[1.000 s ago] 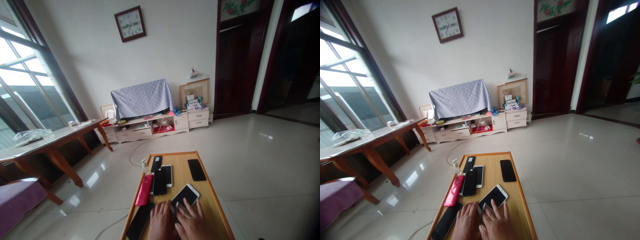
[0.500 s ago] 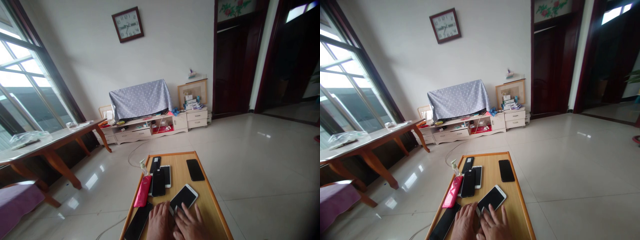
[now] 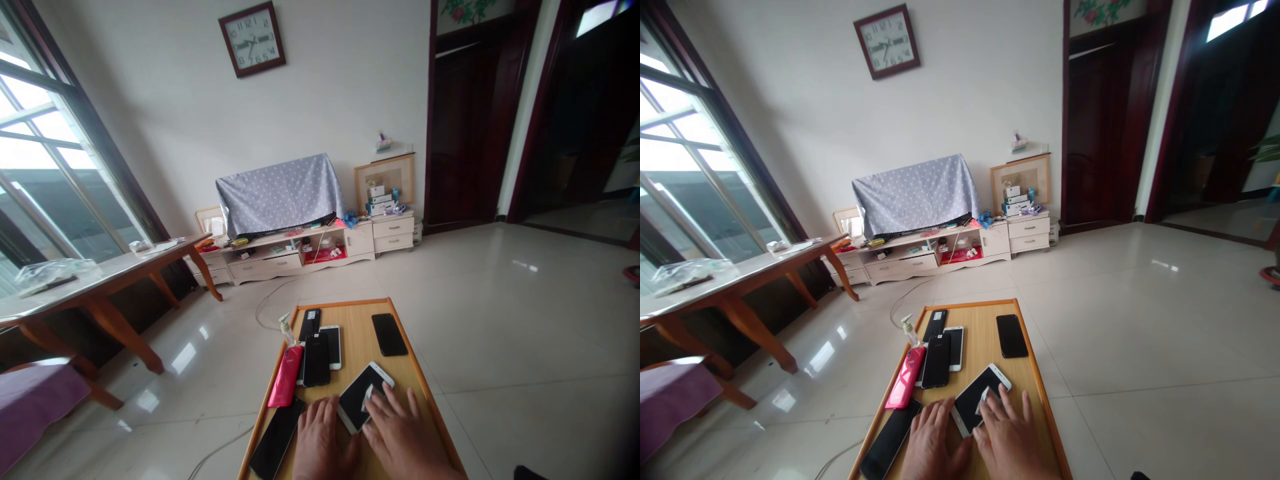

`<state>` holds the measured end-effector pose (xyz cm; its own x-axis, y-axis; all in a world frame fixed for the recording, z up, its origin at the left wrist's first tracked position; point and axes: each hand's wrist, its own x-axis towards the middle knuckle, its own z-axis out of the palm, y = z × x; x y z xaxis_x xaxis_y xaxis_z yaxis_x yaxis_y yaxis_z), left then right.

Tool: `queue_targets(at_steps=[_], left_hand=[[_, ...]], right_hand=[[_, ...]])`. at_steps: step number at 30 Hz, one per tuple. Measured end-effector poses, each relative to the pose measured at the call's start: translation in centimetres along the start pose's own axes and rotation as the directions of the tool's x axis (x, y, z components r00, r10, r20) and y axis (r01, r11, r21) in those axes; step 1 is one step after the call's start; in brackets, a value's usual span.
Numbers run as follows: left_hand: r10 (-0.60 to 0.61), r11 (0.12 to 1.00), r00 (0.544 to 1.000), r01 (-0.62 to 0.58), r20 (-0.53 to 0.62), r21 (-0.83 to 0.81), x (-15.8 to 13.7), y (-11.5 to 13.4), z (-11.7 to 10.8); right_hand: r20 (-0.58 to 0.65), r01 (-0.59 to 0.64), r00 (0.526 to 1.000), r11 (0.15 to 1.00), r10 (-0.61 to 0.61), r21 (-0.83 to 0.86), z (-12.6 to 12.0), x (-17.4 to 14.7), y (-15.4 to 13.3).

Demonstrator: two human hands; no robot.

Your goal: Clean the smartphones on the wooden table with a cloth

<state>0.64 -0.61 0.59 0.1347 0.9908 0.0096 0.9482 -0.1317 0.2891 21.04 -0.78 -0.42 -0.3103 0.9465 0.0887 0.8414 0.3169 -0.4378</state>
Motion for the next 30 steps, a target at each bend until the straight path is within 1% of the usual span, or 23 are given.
queue_targets(at_steps=[2, 4, 6, 8, 10, 12, 14, 16, 18, 20, 21, 22, 24, 26, 27, 28, 30], left_hand=[[0.001, 1.0, 1.0, -0.001, -0.001, 0.001, -0.1, 0.0, 0.0], [0.006, 1.0, 1.0, -0.006, -0.004, 0.0, -0.1, 0.1, -0.2], [0.016, 1.0, 1.0, -0.016, -0.01, -0.001, -0.1, 0.3, -0.3], [0.016, 1.0, 1.0, -0.016, -0.006, 0.001, -0.1, 0.5, -0.4], [0.005, 1.0, 1.0, -0.005, 0.004, 0.003, 0.0, 0.6, -0.5], [0.002, 1.0, 1.0, -0.002, 0.009, 0.001, 0.0, 0.5, -0.5], [0.012, 1.0, 1.0, -0.012, 0.0, -0.004, 0.0, 0.3, -0.4], [0.026, 1.0, 1.0, -0.026, -0.007, -0.008, 0.0, 0.2, -0.3], [0.031, 0.999, 0.999, -0.031, -0.009, -0.011, 0.0, 0.0, -0.1], [0.032, 0.999, 0.999, -0.032, -0.015, -0.014, 0.0, 0.0, 0.0], [0.032, 0.999, 0.999, -0.033, -0.023, -0.016, 0.0, 0.0, 0.0], [0.034, 0.999, 0.999, -0.035, -0.033, -0.017, 0.0, 0.0, 0.1], [0.036, 0.999, 0.998, -0.037, -0.045, -0.018, 0.0, 0.0, 0.1], [0.035, 0.999, 0.998, -0.036, -0.046, -0.015, 0.0, 0.0, 0.1], [0.036, 0.999, 0.998, -0.036, -0.044, -0.014, 0.0, 0.0, 0.2], [0.036, 0.999, 0.998, -0.037, -0.043, -0.014, 0.0, 0.0, 0.2], [0.038, 0.999, 0.998, -0.039, -0.042, -0.015, 0.0, -0.1, 0.2]], right_hand=[[0.072, 0.086, 0.993, 0.994, -0.091, 0.067, 0.1, -0.7, -1.3], [0.089, 0.116, 0.988, 0.989, -0.124, 0.09, -0.1, -0.9, -1.6], [0.05, 0.071, 0.996, 0.996, -0.074, 0.056, -0.5, -0.5, -0.8], [-0.012, -0.027, 1.0, 1.0, 0.027, -0.003, -1.0, 0.4, 0.8], [-0.07, -0.127, 0.99, 0.99, 0.123, -0.054, -1.3, 1.2, 2.2], [-0.102, -0.168, 0.982, 0.982, 0.16, -0.081, -1.1, 1.5, 2.8], [-0.095, -0.135, 0.987, 0.988, 0.128, -0.077, -0.7, 1.2, 2.2], [-0.043, -0.039, 0.998, 0.999, 0.038, -0.035, -0.1, 0.3, 0.8], [0.031, 0.073, 0.997, 0.997, -0.074, 0.03, 0.2, -0.5, -0.7], [0.071, 0.126, 0.989, 0.99, -0.131, 0.07, -0.1, -0.7, -1.3], [0.068, 0.113, 0.991, 0.991, -0.118, 0.065, -0.3, -0.6, -1.1], [0.05, 0.076, 0.996, 0.996, -0.078, 0.045, -0.6, -0.2, -0.7], [-0.012, -0.046, 0.999, 0.999, 0.045, -0.021, -1.2, 0.8, 0.8], [-0.074, -0.16, 0.985, 0.984, 0.155, -0.077, -1.6, 1.8, 2.2], [-0.094, -0.193, 0.978, 0.977, 0.185, -0.095, -1.6, 2.1, 2.6], [-0.104, -0.204, 0.976, 0.973, 0.193, -0.104, -1.5, 2.2, 2.7], [-0.089, -0.16, 0.984, 0.983, 0.152, -0.094, -1.0, 1.7, 1.9]])
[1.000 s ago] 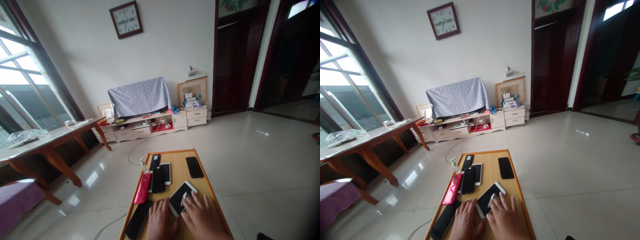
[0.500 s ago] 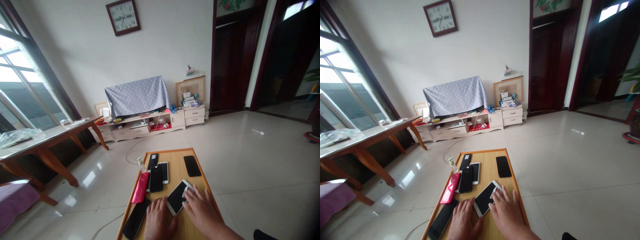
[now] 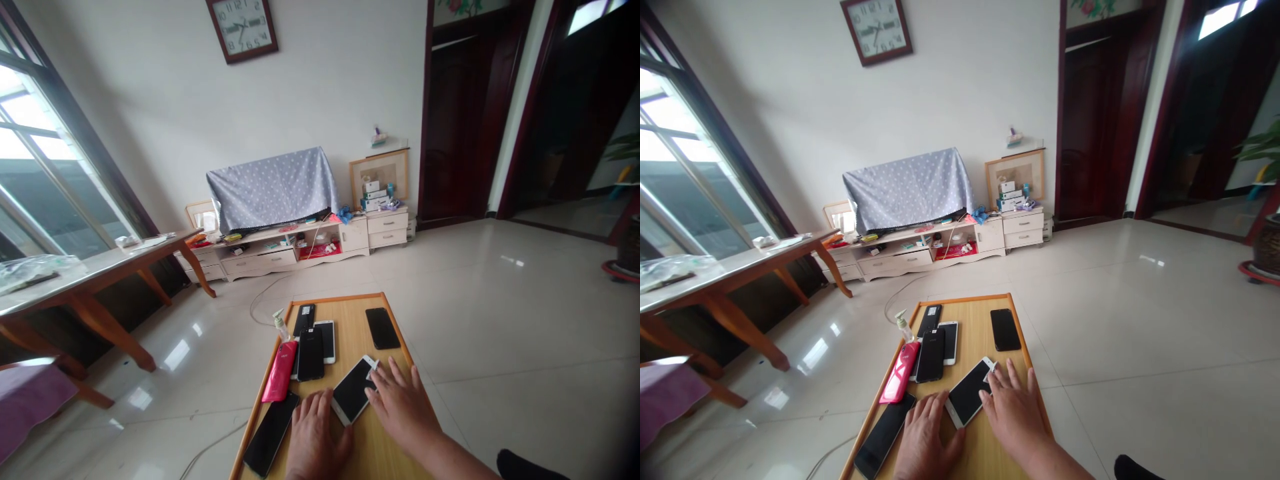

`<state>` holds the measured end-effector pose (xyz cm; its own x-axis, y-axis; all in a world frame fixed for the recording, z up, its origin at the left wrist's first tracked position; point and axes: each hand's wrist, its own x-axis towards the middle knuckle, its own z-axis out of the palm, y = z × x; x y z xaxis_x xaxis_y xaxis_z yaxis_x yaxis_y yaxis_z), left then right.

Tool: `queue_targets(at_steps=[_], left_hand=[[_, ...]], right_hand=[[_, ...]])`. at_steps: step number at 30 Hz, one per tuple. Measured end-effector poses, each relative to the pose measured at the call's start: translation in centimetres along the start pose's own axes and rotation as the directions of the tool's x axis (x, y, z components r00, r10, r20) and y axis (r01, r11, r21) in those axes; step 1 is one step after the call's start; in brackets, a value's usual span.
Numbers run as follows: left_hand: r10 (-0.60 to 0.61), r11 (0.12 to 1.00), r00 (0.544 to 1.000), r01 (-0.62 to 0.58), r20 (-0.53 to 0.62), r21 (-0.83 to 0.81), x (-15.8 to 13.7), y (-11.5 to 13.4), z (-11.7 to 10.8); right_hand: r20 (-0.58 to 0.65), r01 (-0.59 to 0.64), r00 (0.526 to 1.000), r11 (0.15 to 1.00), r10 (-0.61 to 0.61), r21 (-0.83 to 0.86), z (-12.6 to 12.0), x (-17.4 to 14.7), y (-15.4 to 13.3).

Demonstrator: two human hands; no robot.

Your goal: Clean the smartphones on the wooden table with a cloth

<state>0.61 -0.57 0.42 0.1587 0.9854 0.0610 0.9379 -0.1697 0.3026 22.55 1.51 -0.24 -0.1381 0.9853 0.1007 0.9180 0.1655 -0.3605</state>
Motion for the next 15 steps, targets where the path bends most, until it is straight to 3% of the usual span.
queue_targets(at_steps=[4, 6, 8, 12, 15], left_hand=[[0.005, 1.0, 1.0, -0.005, 0.025, 0.009, 0.1, -0.3, 0.0], [0.006, 1.0, 1.0, -0.006, 0.026, 0.015, 0.1, -0.3, 0.1], [0.013, 1.0, 1.0, -0.013, 0.004, 0.011, 0.1, -0.3, 0.2], [0.019, 1.0, 0.999, -0.019, -0.026, 0.001, -0.1, 0.1, 0.2], [0.001, 1.0, 0.999, -0.001, -0.032, 0.002, -0.1, 0.4, 0.1]], right_hand=[[0.122, 0.237, 0.958, 0.958, -0.258, 0.163, 0.8, -2.6, -2.8], [0.146, 0.291, 0.935, 0.933, -0.325, 0.211, 0.8, -3.0, -3.1], [0.124, 0.243, 0.956, 0.954, -0.266, 0.178, 0.5, -2.3, -2.4], [0.052, 0.011, 0.999, 0.999, -0.013, 0.041, -0.4, 0.5, 0.7], [0.044, -0.016, 0.999, 1.0, 0.016, 0.004, -0.3, 0.9, 1.2]])
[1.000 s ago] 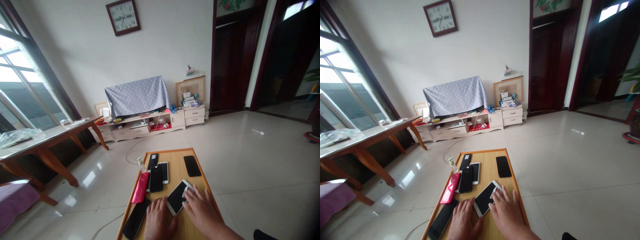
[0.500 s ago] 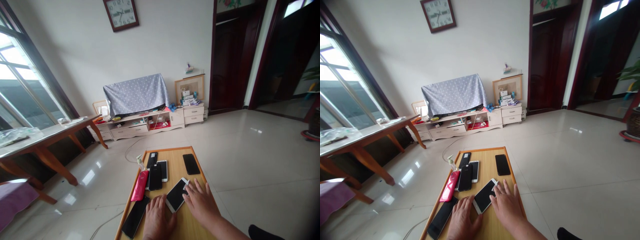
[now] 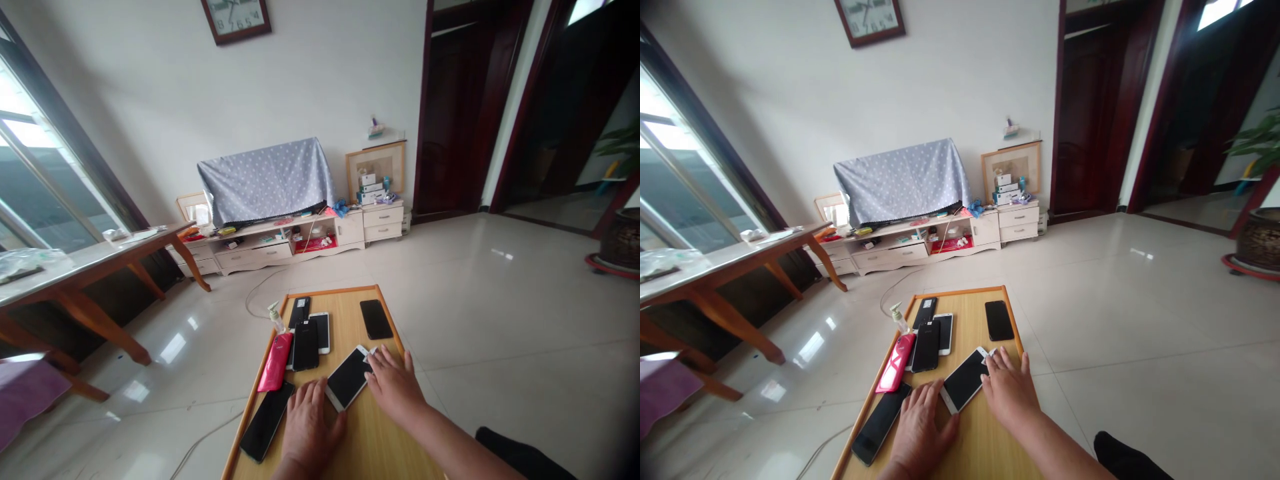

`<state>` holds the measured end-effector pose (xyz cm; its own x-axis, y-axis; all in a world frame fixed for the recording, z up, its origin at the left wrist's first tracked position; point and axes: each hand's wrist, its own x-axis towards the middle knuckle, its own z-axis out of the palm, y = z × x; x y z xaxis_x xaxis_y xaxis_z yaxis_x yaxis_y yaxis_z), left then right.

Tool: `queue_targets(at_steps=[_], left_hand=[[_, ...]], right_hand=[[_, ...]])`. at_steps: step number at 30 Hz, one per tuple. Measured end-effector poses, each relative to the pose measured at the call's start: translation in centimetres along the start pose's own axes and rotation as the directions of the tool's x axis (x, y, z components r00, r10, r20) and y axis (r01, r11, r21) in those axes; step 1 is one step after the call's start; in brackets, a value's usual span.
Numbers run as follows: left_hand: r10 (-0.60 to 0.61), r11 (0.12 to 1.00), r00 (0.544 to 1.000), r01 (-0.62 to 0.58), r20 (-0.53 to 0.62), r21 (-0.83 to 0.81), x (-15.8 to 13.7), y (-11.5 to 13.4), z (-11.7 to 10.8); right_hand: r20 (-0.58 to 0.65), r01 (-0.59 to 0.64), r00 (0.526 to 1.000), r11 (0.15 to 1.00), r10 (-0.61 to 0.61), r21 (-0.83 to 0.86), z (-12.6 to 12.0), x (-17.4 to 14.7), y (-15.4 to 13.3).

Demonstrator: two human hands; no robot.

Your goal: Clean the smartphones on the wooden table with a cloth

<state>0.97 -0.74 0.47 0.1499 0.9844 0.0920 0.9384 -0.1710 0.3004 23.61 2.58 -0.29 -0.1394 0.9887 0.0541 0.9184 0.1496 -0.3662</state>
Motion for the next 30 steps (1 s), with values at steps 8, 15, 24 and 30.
queue_targets(at_steps=[8, 15, 24, 30], left_hand=[[0.061, 0.998, 0.998, -0.061, -0.03, 0.003, 0.1, -0.2, 0.8], [0.095, 0.995, 0.995, -0.094, -0.035, 0.027, -0.2, 0.1, 1.0], [0.127, 0.99, 0.992, -0.126, -0.009, 0.057, -0.4, 0.9, 0.8], [0.099, 0.991, 0.993, -0.104, 0.061, 0.08, -0.2, 2.0, -0.4]], right_hand=[[0.078, 0.334, 0.933, 0.925, -0.352, 0.181, 1.0, -3.9, -3.0], [0.015, 0.021, 1.0, 0.996, -0.023, 0.082, -1.5, 0.6, 2.5], [-0.044, -0.004, 0.999, 0.994, 0.009, 0.111, -1.6, 1.3, 4.1], [-0.072, 0.021, 0.997, 0.993, -0.012, 0.119, -1.6, 1.3, 4.2]])
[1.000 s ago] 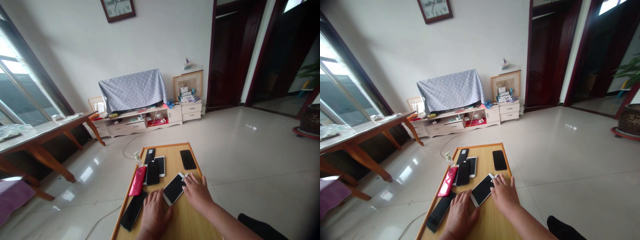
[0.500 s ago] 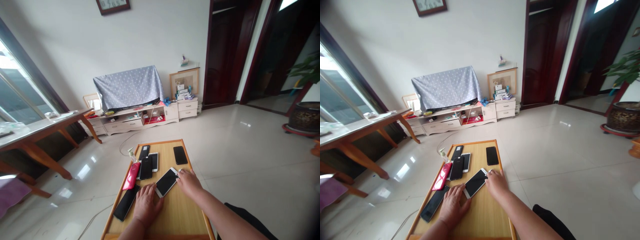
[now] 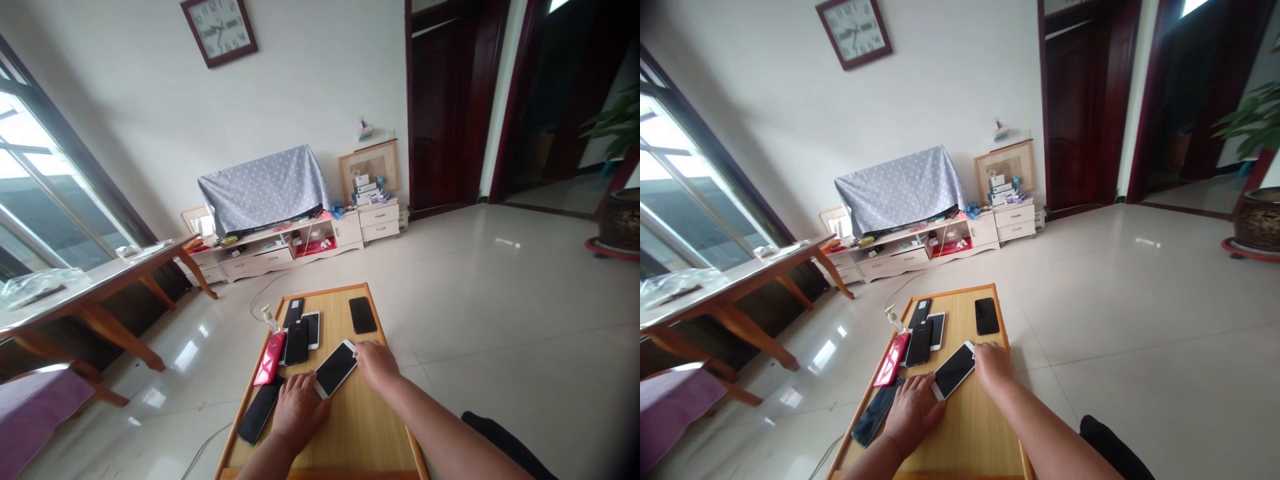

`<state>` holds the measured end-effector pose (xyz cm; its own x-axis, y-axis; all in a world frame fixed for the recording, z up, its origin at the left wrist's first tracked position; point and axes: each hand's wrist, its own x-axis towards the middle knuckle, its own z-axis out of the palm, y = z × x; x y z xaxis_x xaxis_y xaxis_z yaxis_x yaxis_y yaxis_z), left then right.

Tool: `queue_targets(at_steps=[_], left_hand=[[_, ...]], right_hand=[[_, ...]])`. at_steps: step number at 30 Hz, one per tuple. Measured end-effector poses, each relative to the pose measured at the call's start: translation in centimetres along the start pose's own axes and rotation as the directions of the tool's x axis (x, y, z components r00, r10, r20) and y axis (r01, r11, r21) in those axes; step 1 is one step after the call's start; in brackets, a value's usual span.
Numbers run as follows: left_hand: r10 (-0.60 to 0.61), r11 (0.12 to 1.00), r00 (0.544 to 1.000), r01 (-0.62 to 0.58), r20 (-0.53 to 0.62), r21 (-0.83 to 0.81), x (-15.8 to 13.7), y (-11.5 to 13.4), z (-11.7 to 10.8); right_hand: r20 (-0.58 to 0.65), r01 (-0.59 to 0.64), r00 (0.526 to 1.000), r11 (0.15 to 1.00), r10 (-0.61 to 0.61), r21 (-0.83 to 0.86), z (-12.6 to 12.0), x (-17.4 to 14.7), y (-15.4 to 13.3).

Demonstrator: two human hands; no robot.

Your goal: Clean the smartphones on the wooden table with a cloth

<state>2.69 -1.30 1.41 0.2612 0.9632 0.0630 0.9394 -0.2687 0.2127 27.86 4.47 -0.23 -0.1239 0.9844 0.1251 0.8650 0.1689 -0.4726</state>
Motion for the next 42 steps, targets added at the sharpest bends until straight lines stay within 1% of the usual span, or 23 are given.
queue_targets(at_steps=[7, 9, 12, 14, 18, 23, 27, 29, 31, 35, 37, 39, 42], left_hand=[[-0.074, 0.996, 0.997, 0.073, 0.018, 0.05, 0.4, 1.1, -0.1], [-0.053, 0.996, 0.997, 0.05, 0.051, 0.068, 0.5, 1.5, -0.4], [0.033, 0.993, 0.994, -0.044, 0.104, 0.107, 0.8, 2.1, -1.2], [0.064, 0.989, 0.99, -0.079, 0.124, 0.123, 1.0, 2.5, -1.6], [0.05, 0.991, 0.992, -0.064, 0.114, 0.117, 1.3, 3.0, -1.9], [-0.024, 0.999, 0.998, 0.022, 0.057, 0.026, 1.7, 2.5, -2.3], [-0.133, 0.979, 0.991, 0.127, -0.026, -0.157, 2.2, 1.5, -2.4], [-0.199, 0.941, 0.978, 0.174, -0.058, -0.289, 2.4, 0.9, -2.1], [-0.262, 0.876, 0.963, 0.211, -0.059, -0.434, 2.7, 0.5, -1.6], [-0.363, 0.678, 0.931, 0.289, 0.033, -0.676, 2.9, 0.2, -0.2], [-0.395, 0.582, 0.915, 0.319, 0.084, -0.748, 2.8, 0.2, 0.4], [-0.414, 0.509, 0.902, 0.342, 0.123, -0.79, 2.6, 0.3, 0.9], [-0.437, 0.45, 0.884, 0.377, 0.169, -0.809, 2.7, 0.4, 1.6]], right_hand=[[0.003, -0.007, 1.0, 0.999, 0.007, 0.039, 0.5, 0.0, 0.6], [0.004, -0.017, 1.0, 0.998, 0.017, 0.058, 0.5, 0.0, 0.7], [-0.003, -0.043, 0.999, 0.995, 0.043, 0.094, 0.1, -0.1, 0.7], [-0.011, -0.067, 0.998, 0.99, 0.069, 0.125, -0.1, -0.1, 0.7], [-0.028, -0.119, 0.991, 0.971, 0.127, 0.207, -0.6, 0.0, 0.8], [-0.062, -0.16, 0.98, 0.93, 0.19, 0.33, -0.9, 0.4, 0.9], [-0.061, -0.174, 0.974, 0.892, 0.219, 0.416, -0.8, 0.8, 1.1], [-0.058, -0.185, 0.97, 0.873, 0.235, 0.451, -0.6, 0.9, 1.1], [-0.057, -0.193, 0.967, 0.856, 0.25, 0.48, -0.3, 1.1, 1.2], [-0.058, -0.201, 0.961, 0.826, 0.271, 0.527, 0.0, 1.5, 1.4], [-0.064, -0.196, 0.96, 0.814, 0.274, 0.546, 0.1, 1.7, 1.4], [-0.073, -0.189, 0.959, 0.806, 0.275, 0.561, 0.2, 1.8, 1.4], [-0.079, -0.185, 0.957, 0.799, 0.279, 0.572, 0.4, 1.8, 1.4]])
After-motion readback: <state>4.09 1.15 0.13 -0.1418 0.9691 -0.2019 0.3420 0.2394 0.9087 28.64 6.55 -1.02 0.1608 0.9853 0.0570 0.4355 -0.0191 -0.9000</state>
